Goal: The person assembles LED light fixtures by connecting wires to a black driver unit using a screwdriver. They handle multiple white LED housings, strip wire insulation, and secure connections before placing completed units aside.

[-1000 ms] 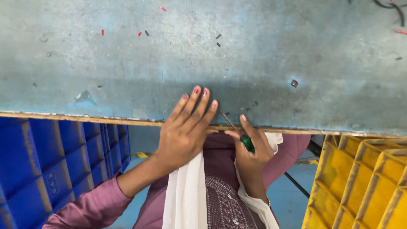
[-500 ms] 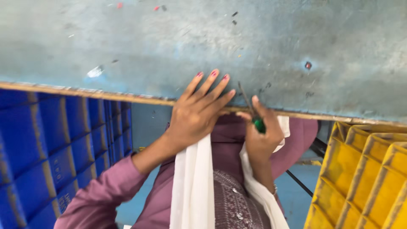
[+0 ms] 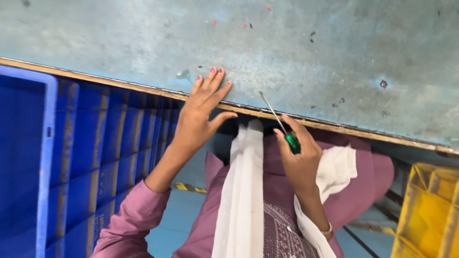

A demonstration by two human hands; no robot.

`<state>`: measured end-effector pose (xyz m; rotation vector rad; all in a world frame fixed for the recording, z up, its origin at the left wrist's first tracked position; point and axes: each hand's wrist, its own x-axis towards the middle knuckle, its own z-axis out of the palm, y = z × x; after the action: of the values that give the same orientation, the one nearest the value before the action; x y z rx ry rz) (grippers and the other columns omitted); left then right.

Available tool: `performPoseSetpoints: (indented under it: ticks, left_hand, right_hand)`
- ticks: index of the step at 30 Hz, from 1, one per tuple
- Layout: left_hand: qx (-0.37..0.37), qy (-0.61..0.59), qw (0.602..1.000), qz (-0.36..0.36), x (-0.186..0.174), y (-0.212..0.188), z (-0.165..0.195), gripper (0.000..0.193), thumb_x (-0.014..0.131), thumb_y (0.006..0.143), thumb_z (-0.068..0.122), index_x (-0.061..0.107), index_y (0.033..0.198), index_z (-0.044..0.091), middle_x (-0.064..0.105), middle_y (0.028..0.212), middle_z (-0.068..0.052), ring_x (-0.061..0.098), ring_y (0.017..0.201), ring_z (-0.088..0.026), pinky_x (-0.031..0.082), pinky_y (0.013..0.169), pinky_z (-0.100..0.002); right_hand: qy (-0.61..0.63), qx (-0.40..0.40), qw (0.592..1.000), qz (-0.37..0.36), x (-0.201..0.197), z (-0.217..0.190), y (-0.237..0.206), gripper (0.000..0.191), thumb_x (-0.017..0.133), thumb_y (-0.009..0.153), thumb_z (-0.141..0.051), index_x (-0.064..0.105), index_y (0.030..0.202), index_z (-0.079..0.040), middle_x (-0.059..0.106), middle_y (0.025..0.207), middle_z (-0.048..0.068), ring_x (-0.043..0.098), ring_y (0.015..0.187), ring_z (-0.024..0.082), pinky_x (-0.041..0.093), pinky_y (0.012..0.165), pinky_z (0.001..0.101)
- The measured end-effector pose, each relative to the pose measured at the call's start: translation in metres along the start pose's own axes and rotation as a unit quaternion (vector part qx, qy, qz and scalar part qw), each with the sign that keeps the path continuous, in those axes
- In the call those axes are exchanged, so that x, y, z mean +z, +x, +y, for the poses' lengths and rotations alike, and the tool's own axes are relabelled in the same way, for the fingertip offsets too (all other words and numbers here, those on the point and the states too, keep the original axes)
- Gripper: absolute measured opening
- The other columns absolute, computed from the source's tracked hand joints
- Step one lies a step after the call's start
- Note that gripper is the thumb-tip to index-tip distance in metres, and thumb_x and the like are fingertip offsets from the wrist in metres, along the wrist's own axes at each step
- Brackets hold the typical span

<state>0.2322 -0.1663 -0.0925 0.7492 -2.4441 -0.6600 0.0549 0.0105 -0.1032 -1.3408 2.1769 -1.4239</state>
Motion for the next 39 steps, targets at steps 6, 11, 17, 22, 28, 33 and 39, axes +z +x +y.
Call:
performPoseSetpoints:
  ticks: [6,11,17,22,28,33,39]
  left_hand:
    - [0.034,0.028,0.999,0.004,0.017,0.002,-0.009,0.053,0.080,0.090,0.030,0.066,0.136,0.007,0.058,0.149,-0.011,0.049,0.145,-0.027,0.033,0.120,-0.049]
    - [0.062,0.049,0.997,0.020,0.021,-0.001,-0.013,0.031,0.075,0.097,0.027,0.075,0.127,0.020,0.068,0.140,0.000,0.058,0.137,-0.015,0.025,0.119,-0.040]
    - [0.054,0.055,0.997,0.002,0.017,0.002,-0.012,0.031,0.064,0.099,0.013,0.077,0.123,0.027,0.072,0.135,0.007,0.060,0.134,-0.007,0.021,0.121,-0.037]
    - [0.032,0.013,0.999,0.001,0.014,0.011,-0.009,0.027,0.061,0.101,0.017,0.078,0.118,0.029,0.072,0.134,0.011,0.061,0.133,-0.006,0.022,0.120,-0.037]
    - [0.007,0.009,0.999,-0.038,0.013,0.000,-0.004,0.034,0.062,0.096,0.010,0.081,0.118,0.029,0.071,0.136,0.010,0.061,0.134,-0.007,0.020,0.119,-0.035]
    - [0.061,0.064,0.994,0.062,0.033,0.000,-0.010,0.028,0.060,0.096,0.025,0.080,0.114,0.033,0.073,0.129,0.011,0.062,0.127,-0.007,0.018,0.116,-0.035]
    - [0.082,0.093,0.974,0.188,0.062,-0.003,-0.016,0.033,0.050,0.102,0.039,0.082,0.105,0.032,0.079,0.112,0.013,0.063,0.112,-0.004,0.019,0.109,-0.032]
  right_hand:
    - [-0.055,0.015,0.998,-0.033,0.018,0.014,0.011,0.038,0.088,0.085,-0.010,0.070,0.118,-0.003,0.075,0.104,0.011,0.068,0.076,0.014,0.055,0.069,0.0275]
    - [-0.051,0.068,0.996,-0.034,0.020,0.021,0.009,0.036,0.088,0.081,-0.004,0.071,0.113,-0.007,0.075,0.097,0.007,0.069,0.072,0.011,0.052,0.063,0.0241]
    - [-0.100,0.105,0.989,-0.039,0.015,0.030,-0.002,0.038,0.091,0.072,-0.004,0.073,0.104,-0.008,0.073,0.088,0.006,0.064,0.067,0.010,0.049,0.062,0.0243]
    - [-0.073,0.151,0.985,-0.041,0.012,0.023,0.000,0.036,0.087,0.074,0.000,0.071,0.106,-0.005,0.074,0.091,0.006,0.071,0.073,0.010,0.055,0.069,0.0227]
    - [0.003,0.198,0.979,-0.055,0.012,0.010,0.008,0.038,0.081,0.079,0.003,0.068,0.115,0.000,0.074,0.097,0.009,0.075,0.084,0.011,0.058,0.072,0.0228]
    - [-0.036,0.270,0.956,-0.111,0.002,-0.002,0.013,0.060,0.087,0.083,-0.001,0.063,0.137,-0.001,0.050,0.062,0.006,0.043,0.057,0.012,0.035,0.055,0.0253]
    - [0.093,0.230,0.963,0.107,-0.053,0.010,0.004,0.035,0.062,0.107,0.002,0.049,0.137,-0.007,0.059,0.094,0.001,0.055,0.069,0.007,0.045,0.063,0.0220]
